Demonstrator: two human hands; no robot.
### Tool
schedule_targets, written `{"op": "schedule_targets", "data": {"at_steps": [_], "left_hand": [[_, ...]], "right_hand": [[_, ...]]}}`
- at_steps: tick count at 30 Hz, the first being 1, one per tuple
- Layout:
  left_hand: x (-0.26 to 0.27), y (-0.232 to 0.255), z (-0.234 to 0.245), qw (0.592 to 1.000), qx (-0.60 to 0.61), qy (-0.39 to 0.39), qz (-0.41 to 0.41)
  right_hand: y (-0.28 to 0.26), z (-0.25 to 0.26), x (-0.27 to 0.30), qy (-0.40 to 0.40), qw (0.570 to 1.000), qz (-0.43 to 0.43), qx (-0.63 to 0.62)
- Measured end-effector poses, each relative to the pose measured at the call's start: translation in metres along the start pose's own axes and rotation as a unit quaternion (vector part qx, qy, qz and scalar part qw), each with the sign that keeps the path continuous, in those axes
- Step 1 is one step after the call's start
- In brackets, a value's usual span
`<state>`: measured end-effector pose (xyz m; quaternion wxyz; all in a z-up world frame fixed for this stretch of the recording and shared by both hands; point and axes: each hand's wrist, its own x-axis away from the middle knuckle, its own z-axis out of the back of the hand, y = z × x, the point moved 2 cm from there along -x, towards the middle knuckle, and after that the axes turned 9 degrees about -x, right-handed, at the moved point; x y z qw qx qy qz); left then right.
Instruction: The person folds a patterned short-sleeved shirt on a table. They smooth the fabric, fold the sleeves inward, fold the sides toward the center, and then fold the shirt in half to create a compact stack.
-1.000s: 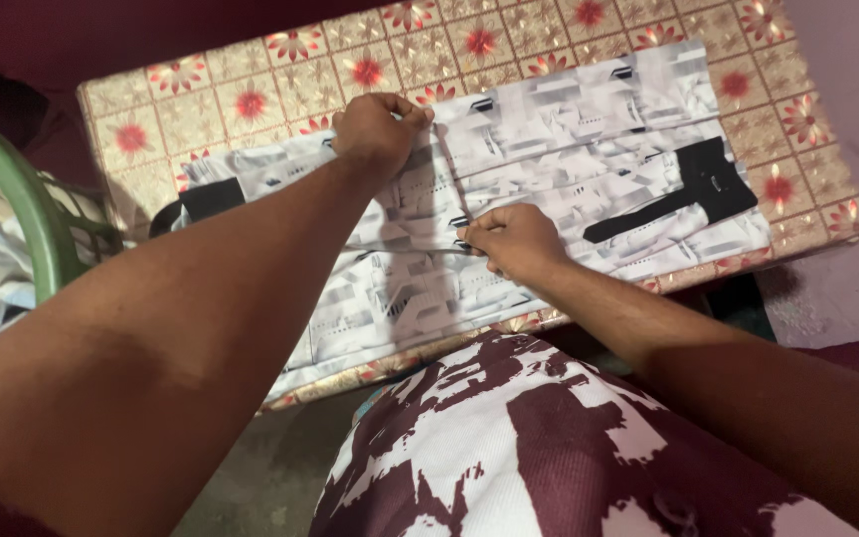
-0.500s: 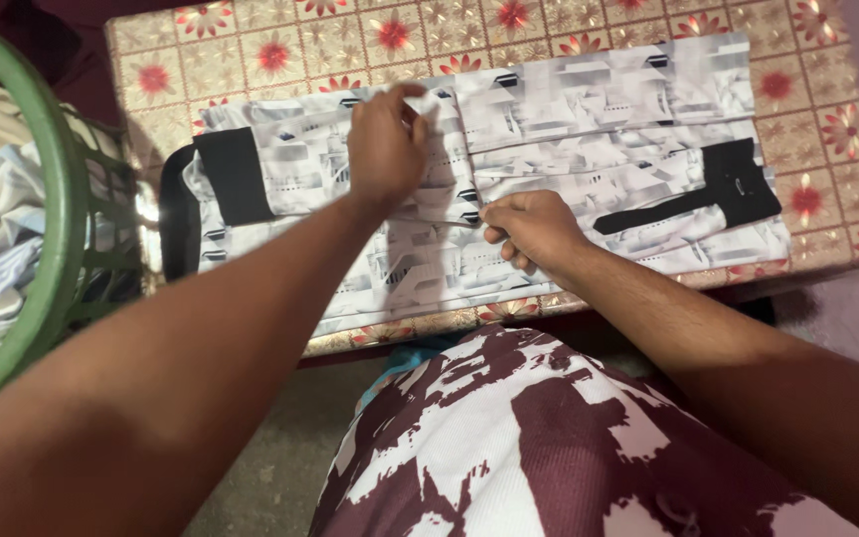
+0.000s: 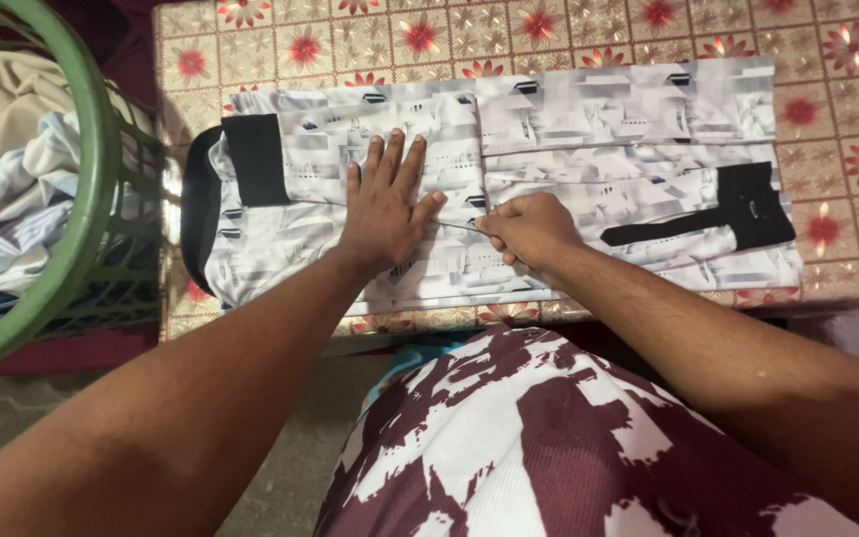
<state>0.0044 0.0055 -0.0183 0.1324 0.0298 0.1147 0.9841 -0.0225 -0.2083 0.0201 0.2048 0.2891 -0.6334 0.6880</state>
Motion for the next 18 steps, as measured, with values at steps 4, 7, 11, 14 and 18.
{"op": "schedule_targets", "data": {"at_steps": [4, 7, 11, 14, 18], "left_hand": [[0.0, 0.0, 0.003, 1.0, -0.006, -0.022, 0.002], [0.001, 0.007, 0.007, 1.0, -0.011, -0.014, 0.019], [0.003, 0.034, 0.01, 0.999, -0.005, 0.025, 0.022], [-0.001, 0.067, 0.009, 0.999, 0.008, 0.043, -0.004], [-0.007, 0.125, 0.0, 0.996, 0.032, 0.036, -0.073]], "right_hand": [[0.0, 0.003, 0.001, -0.001, 1.0, 0.001, 0.017], [0.002, 0.011, 0.002, -0.019, 0.999, 0.022, 0.015], [0.005, 0.035, 0.005, 0.023, 0.997, 0.039, 0.055], [0.008, 0.063, 0.009, 0.077, 0.987, 0.108, 0.089], [0.016, 0.119, 0.018, 0.204, 0.932, 0.244, 0.172]]}}
